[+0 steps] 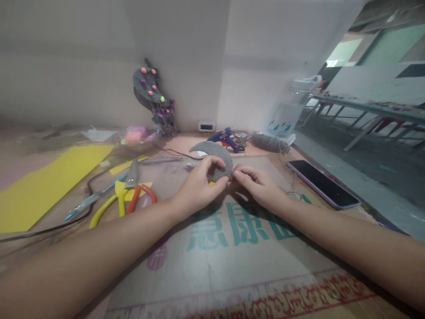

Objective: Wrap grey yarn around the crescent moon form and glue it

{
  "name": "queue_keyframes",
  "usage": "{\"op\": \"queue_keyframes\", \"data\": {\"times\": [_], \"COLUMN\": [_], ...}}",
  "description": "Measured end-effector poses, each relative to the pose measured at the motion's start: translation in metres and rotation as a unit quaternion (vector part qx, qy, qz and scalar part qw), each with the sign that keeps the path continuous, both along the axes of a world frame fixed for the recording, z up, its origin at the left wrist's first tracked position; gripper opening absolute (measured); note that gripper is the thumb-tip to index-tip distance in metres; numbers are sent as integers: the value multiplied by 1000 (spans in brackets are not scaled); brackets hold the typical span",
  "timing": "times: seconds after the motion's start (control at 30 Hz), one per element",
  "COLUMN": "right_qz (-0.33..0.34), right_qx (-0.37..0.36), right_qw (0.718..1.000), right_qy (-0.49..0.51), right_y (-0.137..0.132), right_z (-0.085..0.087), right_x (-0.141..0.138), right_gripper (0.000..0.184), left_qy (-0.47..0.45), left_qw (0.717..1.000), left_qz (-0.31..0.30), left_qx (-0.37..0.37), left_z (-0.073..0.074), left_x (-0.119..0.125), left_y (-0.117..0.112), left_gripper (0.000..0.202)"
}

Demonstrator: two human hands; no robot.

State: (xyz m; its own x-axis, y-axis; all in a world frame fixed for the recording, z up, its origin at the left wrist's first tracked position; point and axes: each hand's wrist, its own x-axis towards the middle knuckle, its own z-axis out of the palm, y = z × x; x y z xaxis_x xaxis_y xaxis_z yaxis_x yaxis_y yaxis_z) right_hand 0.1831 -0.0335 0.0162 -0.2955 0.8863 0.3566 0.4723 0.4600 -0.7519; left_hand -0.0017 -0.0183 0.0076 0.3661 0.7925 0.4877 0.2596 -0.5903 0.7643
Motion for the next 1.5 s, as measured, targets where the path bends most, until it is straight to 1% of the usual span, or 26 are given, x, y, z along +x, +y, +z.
{"op": "queue_keyframes", "data": {"times": [0.07,0.17,0.27,0.33,0.43,0.6,0.8,1.03,1.23,1.5], "right_qz": [-6,-22,-32,-40,-44,-41,-38,-38,-44,-35], "right_qx": [2,5,-18,-30,-18,10,23,22,8,20], "right_qw": [1000,998,997,996,997,999,999,999,999,999], "right_qy": [26,53,69,72,61,27,7,6,30,9], "right_y": [2,4,3,1,-1,-1,-3,-3,-1,-2], "right_z": [-2,-3,-2,0,1,2,3,4,1,3], "right_x": [2,3,1,0,-1,-1,-2,-2,-1,-2], "right_gripper": [30,27,22,22,22,20,19,19,19,19], "left_qy": [-1,-3,4,13,22,42,60,68,83,84], "left_qw": [1000,1000,1000,999,998,999,997,996,996,994], "left_qz": [0,-7,-28,-42,-53,-35,-20,-13,-25,-5], "left_qx": [-3,2,-11,-26,-25,2,40,54,36,74], "left_z": [0,0,3,5,7,2,-1,-1,-1,-6], "left_x": [0,1,1,0,0,1,1,0,-1,0], "left_y": [0,0,-2,-4,-4,-2,-1,-1,-3,0], "left_gripper": [19,18,17,19,21,22,20,17,27,20]}}
